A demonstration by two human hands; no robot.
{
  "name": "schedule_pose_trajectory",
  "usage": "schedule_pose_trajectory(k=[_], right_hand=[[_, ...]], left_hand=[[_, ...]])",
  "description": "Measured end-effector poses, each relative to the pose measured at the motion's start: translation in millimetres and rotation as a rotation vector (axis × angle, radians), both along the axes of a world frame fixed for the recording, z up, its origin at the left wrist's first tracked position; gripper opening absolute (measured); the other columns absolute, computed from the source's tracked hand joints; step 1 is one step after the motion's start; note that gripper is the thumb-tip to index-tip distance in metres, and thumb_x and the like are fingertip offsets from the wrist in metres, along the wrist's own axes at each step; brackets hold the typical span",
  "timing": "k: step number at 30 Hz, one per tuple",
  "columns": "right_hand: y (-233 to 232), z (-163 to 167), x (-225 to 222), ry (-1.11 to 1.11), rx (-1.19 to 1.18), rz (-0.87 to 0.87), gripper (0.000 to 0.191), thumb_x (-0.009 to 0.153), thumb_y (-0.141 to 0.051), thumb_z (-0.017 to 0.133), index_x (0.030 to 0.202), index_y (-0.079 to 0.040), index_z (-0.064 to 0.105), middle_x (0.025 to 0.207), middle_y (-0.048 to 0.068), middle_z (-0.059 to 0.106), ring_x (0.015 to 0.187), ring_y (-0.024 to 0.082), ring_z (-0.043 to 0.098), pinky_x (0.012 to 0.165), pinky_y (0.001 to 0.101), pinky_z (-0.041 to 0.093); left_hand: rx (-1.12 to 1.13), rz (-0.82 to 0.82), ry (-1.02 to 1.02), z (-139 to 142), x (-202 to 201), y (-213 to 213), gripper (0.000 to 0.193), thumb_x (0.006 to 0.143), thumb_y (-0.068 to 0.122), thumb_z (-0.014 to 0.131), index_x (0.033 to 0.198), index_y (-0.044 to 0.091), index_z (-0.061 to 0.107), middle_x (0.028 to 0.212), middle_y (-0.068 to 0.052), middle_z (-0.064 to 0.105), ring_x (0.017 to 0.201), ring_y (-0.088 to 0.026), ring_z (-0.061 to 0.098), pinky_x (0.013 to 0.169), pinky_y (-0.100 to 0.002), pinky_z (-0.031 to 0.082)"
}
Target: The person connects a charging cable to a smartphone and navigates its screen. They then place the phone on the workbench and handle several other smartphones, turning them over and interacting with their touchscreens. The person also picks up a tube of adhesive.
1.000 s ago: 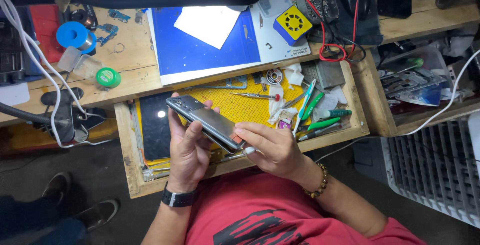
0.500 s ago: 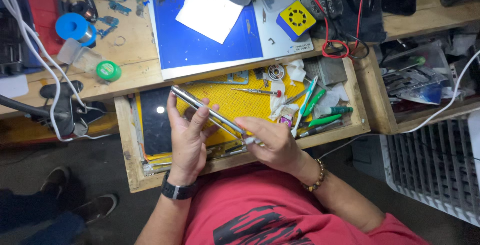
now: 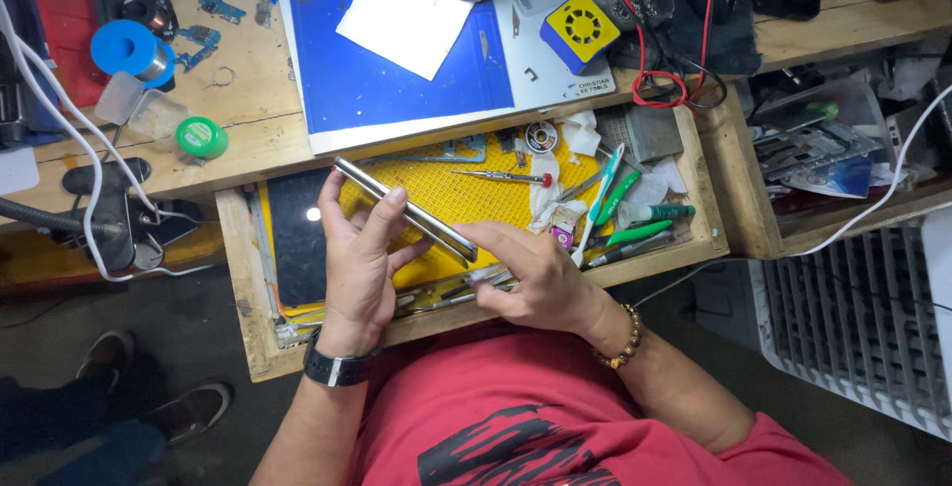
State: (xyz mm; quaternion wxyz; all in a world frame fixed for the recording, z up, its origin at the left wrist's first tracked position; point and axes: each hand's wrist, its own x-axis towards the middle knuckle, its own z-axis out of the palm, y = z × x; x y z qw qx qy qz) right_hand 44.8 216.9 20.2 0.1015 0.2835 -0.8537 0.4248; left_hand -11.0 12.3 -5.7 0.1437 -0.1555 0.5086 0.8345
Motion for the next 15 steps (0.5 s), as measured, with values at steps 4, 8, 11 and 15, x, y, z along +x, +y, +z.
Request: schedule_pose_trajectory(k=[4,8,11,15], right_hand=[[-13,-5,-3,0.032,-0.012,-0.104,0.051,0.085,-0.012,0.081,0.129,0.0,0.058,0.114,0.018,0.071,0.1,0.033,0.074,0.085,0.0375,0.059],[-24,-14,-4,-0.057,-0.051,-0.238,0.043,0.089,-0.013,0.08,0.125,0.001,0.062,0.097,0.016,0.073,0.084,0.029,0.076,0.072,0.0357,0.059],[-22,-19,-5,-0.135,-0.123,-0.263,0.032,0.093,-0.014,0.077,0.118,0.001,0.064,0.09,0.013,0.074,0.08,0.021,0.077,0.067,0.0319,0.059],[-16,-25,-6,-0.395,-0.143,-0.37,0.018,0.097,-0.016,0.077,0.102,-0.001,0.07,0.07,0.007,0.069,0.061,0.011,0.059,0.056,0.0298,0.049]], left_hand=[[0.039,0.015,-0.061,2,-1,3,0.083,0.086,0.028,0.074,0.152,0.023,0.023,0.116,-0.005,0.059,0.102,-0.019,0.065,0.083,-0.05,0.061],[0.067,0.018,-0.097,4,2,5,0.078,0.088,0.036,0.07,0.15,0.024,0.024,0.118,-0.006,0.057,0.106,-0.022,0.065,0.084,-0.051,0.06],[0.086,-0.001,-0.117,4,4,1,0.072,0.091,0.044,0.064,0.151,0.023,0.029,0.117,-0.008,0.054,0.11,-0.024,0.066,0.082,-0.051,0.061],[0.007,-0.004,-0.175,1,10,-5,0.067,0.095,0.048,0.055,0.152,0.024,0.03,0.113,-0.007,0.046,0.109,-0.028,0.063,0.078,-0.052,0.065]])
